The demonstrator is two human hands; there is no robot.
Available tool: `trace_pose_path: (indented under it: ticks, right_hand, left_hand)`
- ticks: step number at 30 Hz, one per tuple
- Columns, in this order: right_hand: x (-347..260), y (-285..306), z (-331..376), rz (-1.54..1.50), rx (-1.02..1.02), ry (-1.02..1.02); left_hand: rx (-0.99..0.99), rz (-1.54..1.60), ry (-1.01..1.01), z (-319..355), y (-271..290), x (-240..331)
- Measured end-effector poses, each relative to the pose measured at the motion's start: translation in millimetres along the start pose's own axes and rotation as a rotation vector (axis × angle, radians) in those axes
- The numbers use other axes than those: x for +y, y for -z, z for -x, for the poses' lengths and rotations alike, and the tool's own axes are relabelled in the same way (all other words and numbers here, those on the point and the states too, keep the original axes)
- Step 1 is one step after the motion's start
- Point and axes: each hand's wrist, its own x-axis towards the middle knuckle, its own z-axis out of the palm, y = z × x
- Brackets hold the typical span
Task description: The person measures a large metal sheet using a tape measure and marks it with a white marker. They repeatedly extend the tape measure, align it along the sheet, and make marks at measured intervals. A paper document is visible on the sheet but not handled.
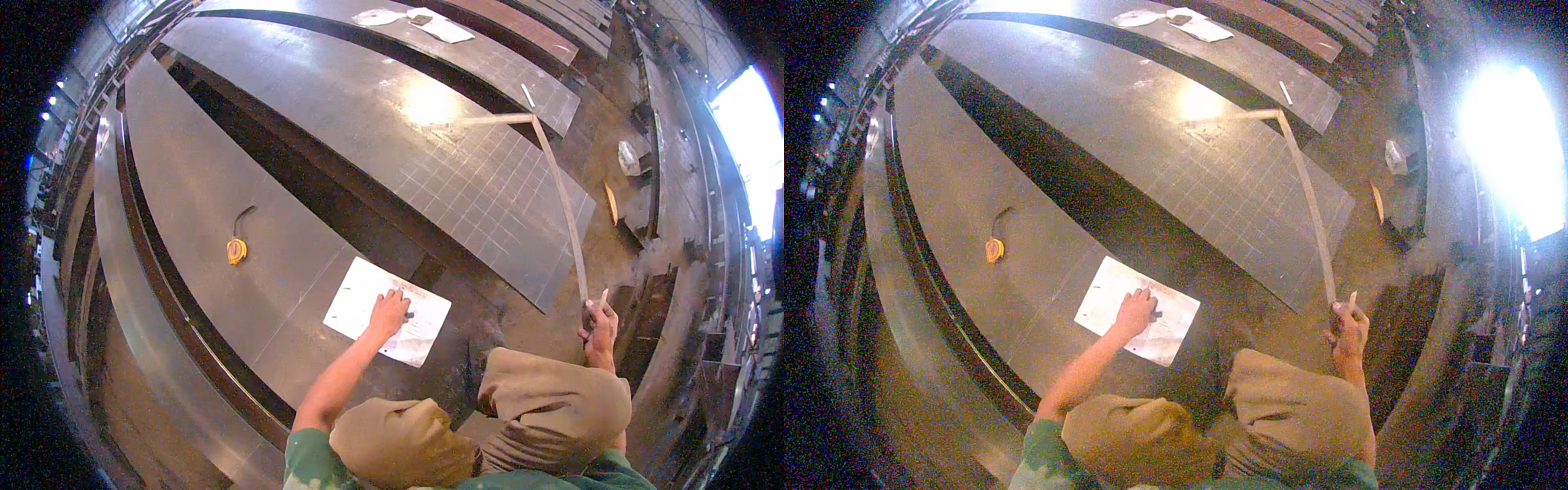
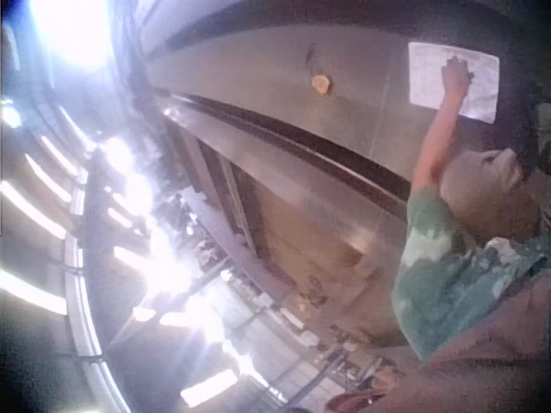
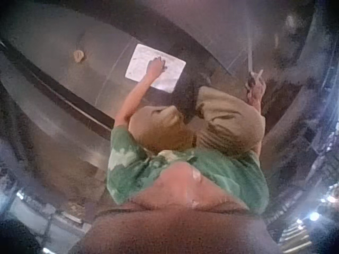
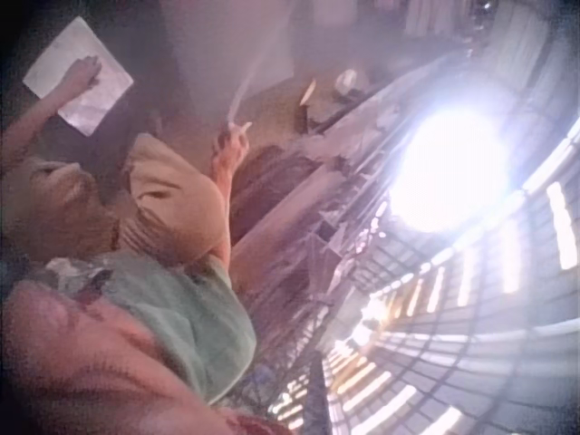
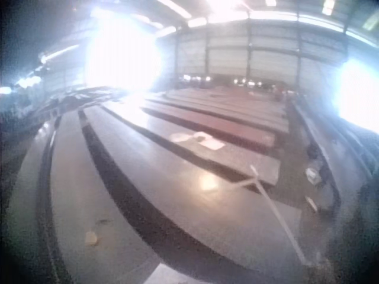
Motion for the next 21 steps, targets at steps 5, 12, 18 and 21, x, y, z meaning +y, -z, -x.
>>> trace_pose_path:
  ticks: [5,12,18,21]
  right_hand:
    - [13.9,16.2,-33.7,0.086,0.032,0.003]
    - [22.3,-6.3,-98.3,-0.040,-0.046,-0.009]
    - [39.6,-41.4,-145.8,-0.099,-0.030,-0.140]
    - [49.8,-60.0,-158.0,-0.176,-0.079,-0.186]
  left_hand:
    - [0.089,-0.196,-0.220,-21.5,32.0,-7.2]
    - [-0.037,-0.257,-0.227,-36.2,43.2,-8.8]
    - [-0.158,-0.119,-0.074,-13.9,103.7,6.6]
    - [-0.151,-0.008,0.083,-18.3,167.4,9.4]
